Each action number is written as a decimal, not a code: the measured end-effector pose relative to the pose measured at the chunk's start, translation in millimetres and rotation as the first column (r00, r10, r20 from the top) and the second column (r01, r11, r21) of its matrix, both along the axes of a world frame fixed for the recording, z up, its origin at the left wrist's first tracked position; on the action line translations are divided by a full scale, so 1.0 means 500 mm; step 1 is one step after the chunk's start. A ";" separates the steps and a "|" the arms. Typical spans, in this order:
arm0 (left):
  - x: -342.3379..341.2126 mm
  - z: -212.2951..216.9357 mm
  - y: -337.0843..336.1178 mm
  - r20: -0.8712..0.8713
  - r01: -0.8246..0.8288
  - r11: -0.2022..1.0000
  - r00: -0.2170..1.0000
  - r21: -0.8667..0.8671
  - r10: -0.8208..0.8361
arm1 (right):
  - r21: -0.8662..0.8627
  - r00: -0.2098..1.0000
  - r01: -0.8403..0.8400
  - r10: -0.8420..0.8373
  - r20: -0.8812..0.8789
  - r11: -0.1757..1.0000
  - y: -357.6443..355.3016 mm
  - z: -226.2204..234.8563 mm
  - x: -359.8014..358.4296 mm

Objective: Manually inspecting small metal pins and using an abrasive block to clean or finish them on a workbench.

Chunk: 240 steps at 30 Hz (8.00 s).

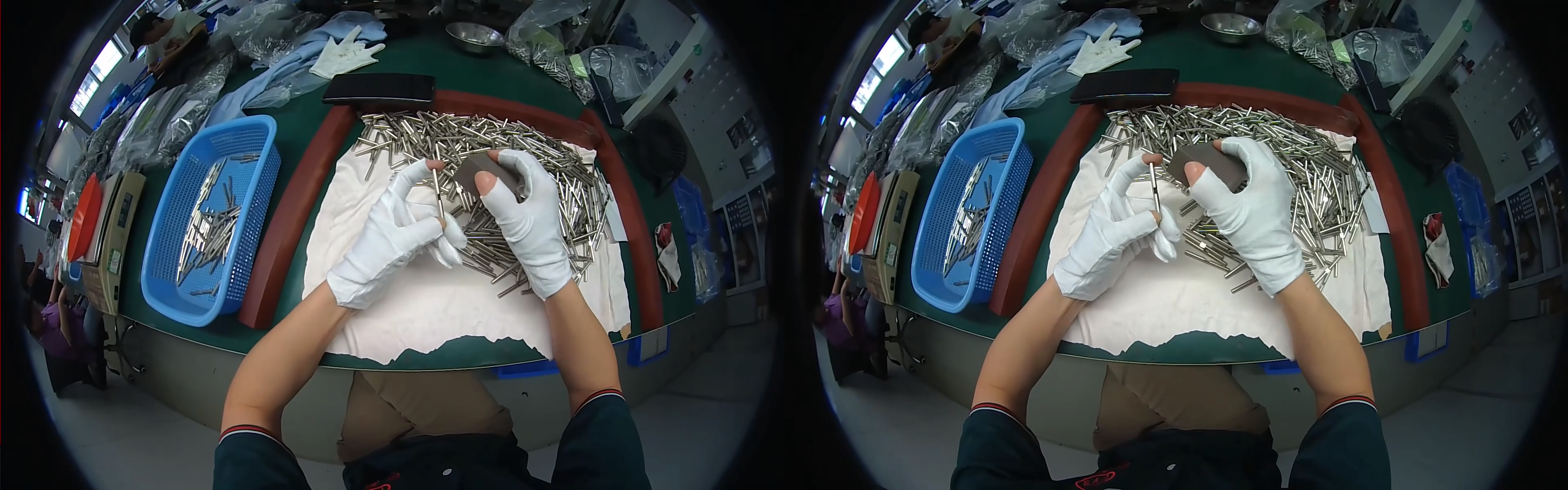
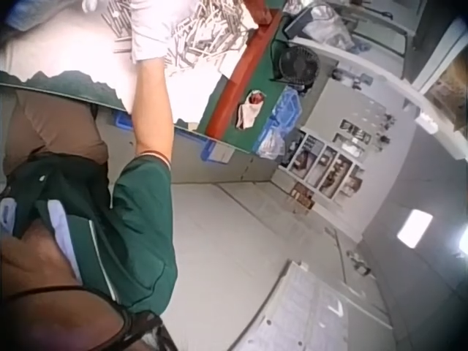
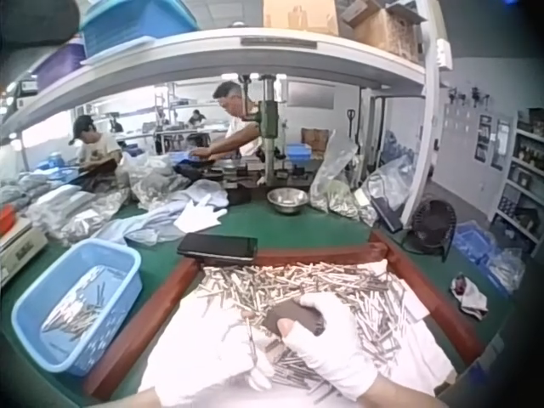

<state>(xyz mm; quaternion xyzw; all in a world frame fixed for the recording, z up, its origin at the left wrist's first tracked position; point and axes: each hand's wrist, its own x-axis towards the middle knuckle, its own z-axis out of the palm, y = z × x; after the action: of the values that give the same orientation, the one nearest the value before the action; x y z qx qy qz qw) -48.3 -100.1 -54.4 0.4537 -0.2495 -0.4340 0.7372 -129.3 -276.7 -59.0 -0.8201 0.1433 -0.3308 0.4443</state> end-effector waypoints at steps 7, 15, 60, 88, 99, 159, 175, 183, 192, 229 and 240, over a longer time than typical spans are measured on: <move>0.000 0.001 -0.003 0.078 0.056 0.995 0.995 0.086 -0.063 | 0.244 0.990 -0.126 0.107 0.092 0.962 0.002 0.014 -0.003; 0.000 -0.011 -0.002 0.210 0.066 0.976 0.971 0.208 -0.111 | 0.490 0.929 -0.366 0.283 0.238 0.791 0.015 0.035 -0.016; 0.005 0.001 0.009 0.819 -0.502 0.861 0.456 -0.087 0.348 | -0.130 0.934 -0.353 0.356 -0.003 0.926 0.037 0.023 -0.007; 0.014 -0.002 0.003 0.281 -0.316 0.931 0.924 0.185 0.258 | -0.063 0.950 -0.301 0.294 -0.103 0.952 0.031 0.020 -0.012; 0.011 -0.001 0.008 0.297 -0.274 0.956 0.926 0.103 0.233 | 0.114 0.951 -0.276 0.288 -0.108 0.954 0.014 0.017 -0.010; 0.016 -0.010 -0.002 0.241 -0.336 0.922 0.927 0.193 0.287 | 0.854 0.784 -0.480 0.338 0.520 -0.200 -0.001 -0.010 -0.016; 0.003 -0.026 -0.017 0.275 -0.350 0.931 0.910 0.105 0.311 | 0.870 0.824 -0.471 0.279 0.493 -0.146 0.045 0.005 -0.005; 0.004 -0.006 -0.007 -0.013 -0.338 0.937 0.940 0.088 0.340 | 0.868 0.860 -0.492 0.194 0.473 0.062 0.017 -0.001 -0.001; 0.020 -0.023 -0.001 -0.252 -0.184 0.980 0.948 0.072 0.196 | 0.871 0.867 -0.483 0.188 0.462 0.091 0.011 -0.004 -0.003; -0.009 0.005 -0.003 0.317 -0.241 0.953 0.932 0.182 0.175 | 0.522 0.943 -0.287 0.333 0.005 0.803 0.034 0.035 -0.016; -0.002 -0.017 -0.004 0.369 -0.179 0.978 0.920 0.108 0.128 | 0.348 0.945 -0.289 0.325 -0.047 0.892 0.028 0.017 -0.011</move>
<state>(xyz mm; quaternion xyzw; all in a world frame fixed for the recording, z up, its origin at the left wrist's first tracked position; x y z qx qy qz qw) -49.4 -102.2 -63.0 0.5944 -0.3130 -0.3007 0.6770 -135.0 -262.9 -50.4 -0.7604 0.0891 -0.1841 0.6164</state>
